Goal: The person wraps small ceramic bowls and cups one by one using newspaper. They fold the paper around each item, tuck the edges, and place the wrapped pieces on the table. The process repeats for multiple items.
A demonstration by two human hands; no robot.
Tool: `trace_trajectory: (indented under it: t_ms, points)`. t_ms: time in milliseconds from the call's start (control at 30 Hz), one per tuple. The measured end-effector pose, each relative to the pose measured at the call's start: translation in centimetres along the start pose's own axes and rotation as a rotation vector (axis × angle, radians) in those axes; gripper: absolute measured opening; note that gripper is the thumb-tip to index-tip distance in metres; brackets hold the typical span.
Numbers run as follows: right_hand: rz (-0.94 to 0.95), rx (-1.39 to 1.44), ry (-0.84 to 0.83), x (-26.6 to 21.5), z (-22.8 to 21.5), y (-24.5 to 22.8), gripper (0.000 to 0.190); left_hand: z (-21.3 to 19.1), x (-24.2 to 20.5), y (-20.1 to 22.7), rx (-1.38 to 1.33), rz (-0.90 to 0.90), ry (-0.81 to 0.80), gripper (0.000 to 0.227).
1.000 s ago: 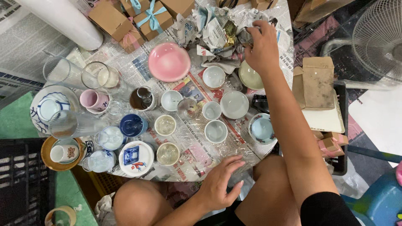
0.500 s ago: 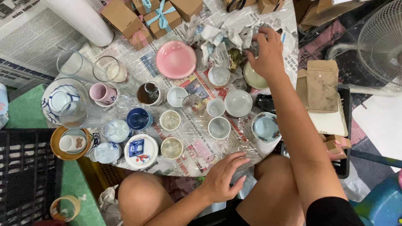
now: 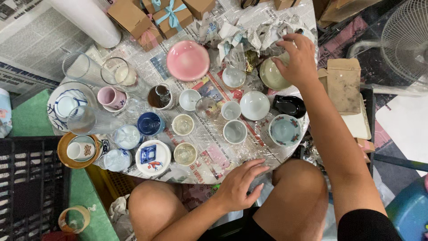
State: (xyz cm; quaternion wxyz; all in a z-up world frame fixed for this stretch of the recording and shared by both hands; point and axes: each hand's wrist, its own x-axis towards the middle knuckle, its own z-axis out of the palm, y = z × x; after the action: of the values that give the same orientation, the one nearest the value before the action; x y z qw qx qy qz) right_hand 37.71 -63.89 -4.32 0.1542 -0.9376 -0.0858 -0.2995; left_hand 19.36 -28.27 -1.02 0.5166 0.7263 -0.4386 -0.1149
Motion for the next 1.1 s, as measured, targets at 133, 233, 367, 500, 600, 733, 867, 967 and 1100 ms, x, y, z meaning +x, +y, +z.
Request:
trace_trajectory:
  t_ms: [133, 233, 367, 500, 600, 733, 867, 967, 1100]
  points:
    - [0.073, 0.061, -0.006, -0.4, -1.4, -1.2, 0.054, 0.2, -0.2, -0.3, 0.020, 0.010, -0.005, 0.052]
    - [0.026, 0.072, 0.055, -0.4, -3.3, -4.0, 0.057, 0.3, -0.2, -0.9, 0.060, 0.052, 0.007, 0.053]
    - [0.017, 0.187, -0.011, -0.8, -6.0, -11.5, 0.062, -1.1, 0.1, -1.2, 0.105, 0.075, 0.111, 0.048]
    - [-0.017, 0.369, -0.194, -2.3, -9.5, -20.3, 0.061, -4.2, -0.8, 1.0, 0.012, 0.063, 0.260, 0.052]
    - [-0.124, 0.500, -0.285, -3.0, -11.8, -26.0, 0.057, -7.1, -2.2, 3.9, 0.060, 0.107, 0.362, 0.051]
    - [-0.139, 0.677, -0.329, -3.4, -13.7, -31.9, 0.053, -11.1, -5.9, 7.7, 0.124, 0.174, 0.434, 0.039]
    - [-0.174, 0.810, -0.351, -3.3, -14.0, -37.2, 0.057, -15.7, -10.5, 10.5, 0.224, 0.182, 0.444, 0.031]
    - [-0.195, 0.929, -0.386, -3.8, -13.2, -40.8, 0.060, -19.3, -13.7, 11.4, 0.229, 0.169, 0.444, 0.028]
    - [-0.264, 1.182, -0.382, -5.7, -10.5, -45.4, 0.064, -23.0, -18.2, 12.7, 0.386, 0.041, 0.555, 0.021]
